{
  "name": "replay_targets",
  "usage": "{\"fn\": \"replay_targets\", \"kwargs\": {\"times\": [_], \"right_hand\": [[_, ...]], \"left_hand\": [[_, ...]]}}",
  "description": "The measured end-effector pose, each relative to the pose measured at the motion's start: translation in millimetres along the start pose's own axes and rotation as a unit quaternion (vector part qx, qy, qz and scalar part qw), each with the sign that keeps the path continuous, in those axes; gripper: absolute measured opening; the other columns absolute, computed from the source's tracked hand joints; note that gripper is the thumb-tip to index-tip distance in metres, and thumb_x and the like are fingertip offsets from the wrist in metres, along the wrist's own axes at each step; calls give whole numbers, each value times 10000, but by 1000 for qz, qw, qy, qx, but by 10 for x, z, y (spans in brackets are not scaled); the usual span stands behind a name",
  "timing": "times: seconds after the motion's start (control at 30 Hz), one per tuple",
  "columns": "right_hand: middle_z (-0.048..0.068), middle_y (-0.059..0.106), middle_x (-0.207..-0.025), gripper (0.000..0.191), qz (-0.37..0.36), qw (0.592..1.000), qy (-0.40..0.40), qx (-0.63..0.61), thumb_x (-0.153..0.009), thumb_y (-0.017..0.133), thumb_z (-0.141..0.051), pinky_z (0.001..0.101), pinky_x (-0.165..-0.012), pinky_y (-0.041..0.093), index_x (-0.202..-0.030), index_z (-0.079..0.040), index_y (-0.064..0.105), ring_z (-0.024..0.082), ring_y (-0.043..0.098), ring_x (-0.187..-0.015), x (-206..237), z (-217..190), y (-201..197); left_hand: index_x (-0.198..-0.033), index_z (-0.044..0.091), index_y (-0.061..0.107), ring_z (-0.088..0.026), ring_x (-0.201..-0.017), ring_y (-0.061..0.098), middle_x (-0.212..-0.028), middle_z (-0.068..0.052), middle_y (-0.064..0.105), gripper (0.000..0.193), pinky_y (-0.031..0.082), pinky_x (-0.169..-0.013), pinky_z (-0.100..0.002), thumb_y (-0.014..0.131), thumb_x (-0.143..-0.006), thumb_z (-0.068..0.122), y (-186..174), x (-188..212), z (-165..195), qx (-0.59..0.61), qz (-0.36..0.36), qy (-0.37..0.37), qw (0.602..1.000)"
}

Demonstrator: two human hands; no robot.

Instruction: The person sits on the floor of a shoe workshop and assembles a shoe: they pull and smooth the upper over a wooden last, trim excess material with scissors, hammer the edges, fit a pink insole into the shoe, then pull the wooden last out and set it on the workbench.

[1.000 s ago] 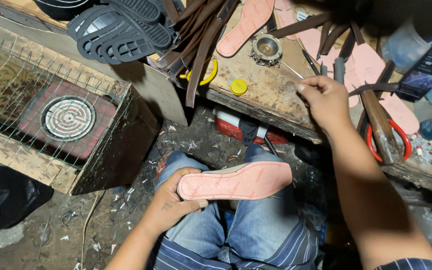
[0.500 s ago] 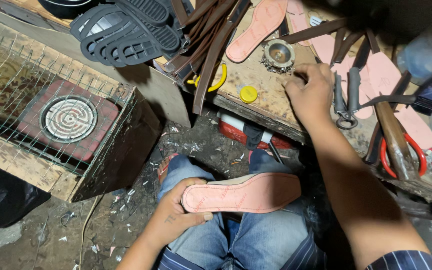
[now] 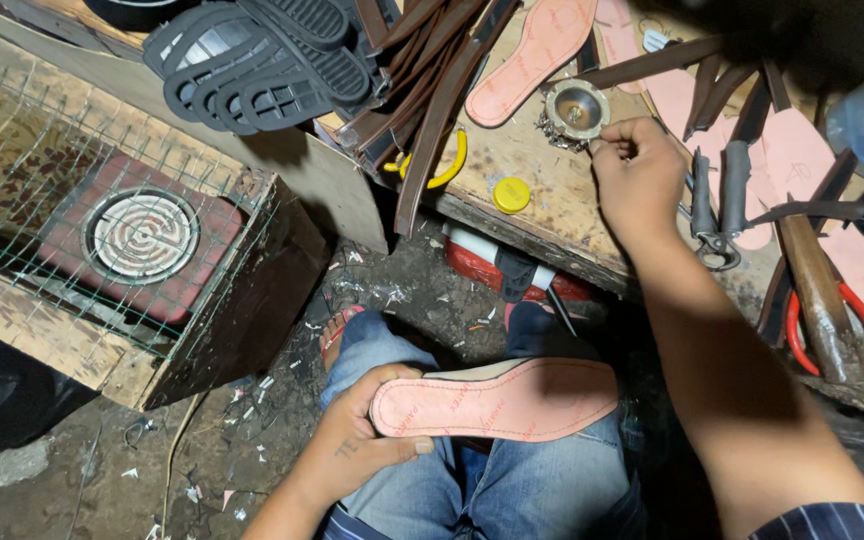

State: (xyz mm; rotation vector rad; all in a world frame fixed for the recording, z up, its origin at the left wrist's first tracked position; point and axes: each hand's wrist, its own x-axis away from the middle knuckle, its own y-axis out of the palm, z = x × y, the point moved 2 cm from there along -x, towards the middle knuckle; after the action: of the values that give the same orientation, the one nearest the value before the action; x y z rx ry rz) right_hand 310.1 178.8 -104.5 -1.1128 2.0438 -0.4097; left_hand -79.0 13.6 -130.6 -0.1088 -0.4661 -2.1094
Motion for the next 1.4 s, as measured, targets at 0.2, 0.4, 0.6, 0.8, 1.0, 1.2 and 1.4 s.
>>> {"fn": "replay_targets", "kwargs": {"times": [0.2,0.4,0.6,0.8,1.0,1.2,1.4], "right_hand": [[73,717,-896,98,-34,999,12,-22,-918,756,-55,267,-765,533,-961,16,703,114,660,-822,75,-29,-146],[88,738,-940,132,-103,993,1,-52,-930,750,-68,267,-809,524,-1029,18,742,134,667,-864,367,-318,-264],[94,754,-1018,164,-98,993,11,-61,-938,707,-43,263,-841,538,-1086,26,720,124,683,-906,414,-365,-289],[76,761,-1053,149,-59,990,60,-114,-969,678,-17,254,-859,558,-1113,14,695,100,694,-922,437,-250,-290],[76,734,-1079,182,-53,996,24,-64,-939,735,-54,304,-903,553,-1114,-15,706,162,693,-968,408,-322,-307],[75,660,-1287,189,-108,969,-175,134,-901,797,-185,454,-1078,319,-1073,-106,788,324,484,-1263,401,-510,-209],[47,659,-1183,62,-117,975,-132,133,-887,773,-149,454,-1037,322,-937,-115,759,303,503,-1188,413,-503,-99]], "left_hand": [[-1283,51,586,-76,-885,659,-1060,-20,689,627,596,-719,-258,842,-720,-44,9,-7,8,17,3,-36,999],[-1289,46,578,-84,-861,664,-1044,-28,682,614,604,-688,-262,829,-740,-60,29,-4,27,38,-7,-42,998],[-1297,46,580,-93,-841,667,-1038,-34,684,621,598,-673,-263,831,-738,-56,25,15,50,48,-2,-52,997],[-1294,45,581,-93,-838,667,-1034,-37,689,614,601,-668,-265,832,-742,-51,25,9,71,37,-6,-44,998],[-1293,48,581,-85,-847,672,-1037,-29,696,612,608,-672,-268,833,-742,-41,34,4,70,32,-5,-47,998],[-1293,54,578,-85,-819,674,-1021,-33,702,619,605,-668,-265,834,-738,-42,26,3,49,30,-3,-48,998],[-1291,52,582,-84,-812,672,-1013,-31,704,623,600,-668,-262,836,-730,-43,16,11,45,30,1,-39,999]]}}
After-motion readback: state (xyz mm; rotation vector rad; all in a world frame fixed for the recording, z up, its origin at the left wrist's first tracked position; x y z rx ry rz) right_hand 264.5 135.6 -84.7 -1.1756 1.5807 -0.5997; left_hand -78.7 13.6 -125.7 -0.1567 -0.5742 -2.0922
